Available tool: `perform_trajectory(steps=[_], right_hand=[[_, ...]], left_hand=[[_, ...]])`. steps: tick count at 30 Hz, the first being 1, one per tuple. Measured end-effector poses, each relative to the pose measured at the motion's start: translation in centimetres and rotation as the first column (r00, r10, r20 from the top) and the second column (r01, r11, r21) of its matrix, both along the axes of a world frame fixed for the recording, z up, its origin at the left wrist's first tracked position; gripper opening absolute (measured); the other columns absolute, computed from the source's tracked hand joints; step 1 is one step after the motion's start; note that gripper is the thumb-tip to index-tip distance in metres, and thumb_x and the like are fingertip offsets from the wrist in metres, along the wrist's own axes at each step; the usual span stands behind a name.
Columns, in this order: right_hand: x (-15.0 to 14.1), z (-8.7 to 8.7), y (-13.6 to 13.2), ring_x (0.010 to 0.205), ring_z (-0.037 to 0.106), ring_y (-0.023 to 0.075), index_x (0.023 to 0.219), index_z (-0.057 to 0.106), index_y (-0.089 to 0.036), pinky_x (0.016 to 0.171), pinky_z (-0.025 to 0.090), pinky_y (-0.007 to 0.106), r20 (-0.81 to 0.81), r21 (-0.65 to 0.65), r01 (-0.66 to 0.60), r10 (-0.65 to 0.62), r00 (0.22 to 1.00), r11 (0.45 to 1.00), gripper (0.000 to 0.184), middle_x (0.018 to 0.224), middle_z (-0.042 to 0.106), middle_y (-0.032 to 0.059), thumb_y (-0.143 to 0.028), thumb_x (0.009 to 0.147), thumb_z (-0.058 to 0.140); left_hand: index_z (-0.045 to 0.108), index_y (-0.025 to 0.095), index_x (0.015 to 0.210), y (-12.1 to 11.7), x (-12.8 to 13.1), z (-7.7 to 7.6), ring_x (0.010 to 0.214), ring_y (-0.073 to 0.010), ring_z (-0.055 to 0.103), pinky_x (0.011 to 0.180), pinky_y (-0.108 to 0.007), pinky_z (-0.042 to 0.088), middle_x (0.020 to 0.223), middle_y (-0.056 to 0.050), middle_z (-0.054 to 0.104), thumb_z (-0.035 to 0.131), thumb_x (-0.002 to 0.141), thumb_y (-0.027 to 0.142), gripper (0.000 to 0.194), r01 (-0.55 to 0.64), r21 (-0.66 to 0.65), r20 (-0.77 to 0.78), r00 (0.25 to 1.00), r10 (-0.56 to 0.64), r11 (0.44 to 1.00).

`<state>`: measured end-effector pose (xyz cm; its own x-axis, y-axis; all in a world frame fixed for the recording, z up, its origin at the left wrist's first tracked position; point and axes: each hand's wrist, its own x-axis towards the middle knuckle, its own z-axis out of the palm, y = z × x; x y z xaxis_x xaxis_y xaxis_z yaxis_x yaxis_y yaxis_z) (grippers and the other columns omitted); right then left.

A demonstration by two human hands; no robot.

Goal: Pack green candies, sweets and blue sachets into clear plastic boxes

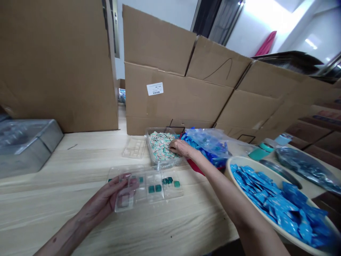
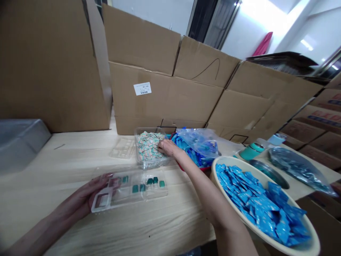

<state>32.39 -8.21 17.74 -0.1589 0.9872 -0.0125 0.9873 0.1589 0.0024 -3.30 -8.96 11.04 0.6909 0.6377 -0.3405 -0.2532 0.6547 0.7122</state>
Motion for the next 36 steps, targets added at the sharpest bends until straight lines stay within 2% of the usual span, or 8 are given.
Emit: perform_trajectory(steps=[4,10,15,19,26,32,36], right_hand=[[0.8,-0.5,0.0,0.086,0.058,0.0163,0.086,0.069,-0.014,0.075,0.039,0.023,-0.033,0.038,-0.089,0.090,0.995,0.995,0.025,0.090,0.067,0.0105,-0.027,0.091,0.049],[0.9,-0.6,0.2,0.091,0.058,0.0175,0.090,0.069,-0.014,0.079,0.039,0.024,-0.008,0.013,-0.137,0.137,0.991,0.991,0.026,0.094,0.067,0.0113,-0.030,0.092,0.048],[1.2,-0.2,-0.1,0.091,0.059,0.0169,0.092,0.068,-0.014,0.080,0.039,0.024,-0.020,0.116,-0.203,0.207,0.978,0.972,0.026,0.094,0.068,0.0105,-0.028,0.092,0.046],[1.2,0.5,-0.9,0.089,0.060,0.0167,0.091,0.069,-0.015,0.076,0.039,0.022,-0.003,0.154,-0.114,0.116,0.993,0.982,0.023,0.094,0.069,0.0088,-0.026,0.090,0.048],[-1.6,1.6,-2.3,0.078,0.062,0.0173,0.083,0.069,-0.016,0.061,0.034,0.023,0.218,0.029,0.089,-0.093,0.971,0.996,0.019,0.085,0.070,0.0093,-0.020,0.085,0.051],[-2.1,1.8,-2.3,0.080,0.063,0.0175,0.085,0.070,-0.019,0.060,0.033,0.022,0.172,-0.035,0.111,-0.104,0.980,0.993,0.017,0.084,0.071,0.0071,-0.030,0.085,0.057],[-1.7,1.5,-2.3,0.078,0.062,0.0162,0.084,0.069,-0.019,0.059,0.033,0.022,0.130,-0.032,0.136,-0.130,0.983,0.990,0.013,0.083,0.070,0.0053,-0.025,0.082,0.058]], left_hand=[[0.056,0.015,0.115,0.1,-0.1,-0.4,0.097,-0.0228,0.067,0.085,-0.033,0.054,0.112,-0.014,0.067,0.064,0.081,0.016,0.035,0.012,-0.028,0.004,1.000,-0.012,1.000],[0.056,0.015,0.116,0.2,-0.2,-0.6,0.094,-0.0223,0.068,0.081,-0.032,0.055,0.112,-0.014,0.067,0.064,0.081,0.017,0.035,0.031,-0.020,0.022,0.999,-0.030,0.999],[0.057,0.016,0.115,0.3,-0.2,-0.4,0.094,-0.0209,0.067,0.083,-0.031,0.054,0.110,-0.011,0.069,0.063,0.082,0.016,0.034,0.043,-0.018,0.043,0.998,-0.042,0.999],[0.057,0.016,0.115,0.3,-0.3,-0.5,0.097,-0.0217,0.067,0.085,-0.033,0.053,0.113,-0.013,0.067,0.064,0.081,0.018,0.035,0.047,-0.013,0.043,0.998,-0.046,0.999],[0.058,0.015,0.115,0.3,-0.2,-0.6,0.097,-0.0219,0.067,0.086,-0.032,0.052,0.114,-0.014,0.067,0.065,0.080,0.018,0.036,0.072,-0.028,0.064,0.995,-0.070,0.997],[0.058,0.015,0.114,0.0,-0.2,0.1,0.095,-0.0220,0.067,0.083,-0.032,0.054,0.111,-0.013,0.068,0.065,0.080,0.018,0.034,0.067,-0.012,0.082,0.994,-0.066,0.998],[0.058,0.015,0.113,-0.1,-0.2,0.5,0.096,-0.0222,0.067,0.083,-0.032,0.054,0.110,-0.014,0.068,0.065,0.080,0.017,0.033,0.057,-0.003,0.065,0.996,-0.057,0.998]])
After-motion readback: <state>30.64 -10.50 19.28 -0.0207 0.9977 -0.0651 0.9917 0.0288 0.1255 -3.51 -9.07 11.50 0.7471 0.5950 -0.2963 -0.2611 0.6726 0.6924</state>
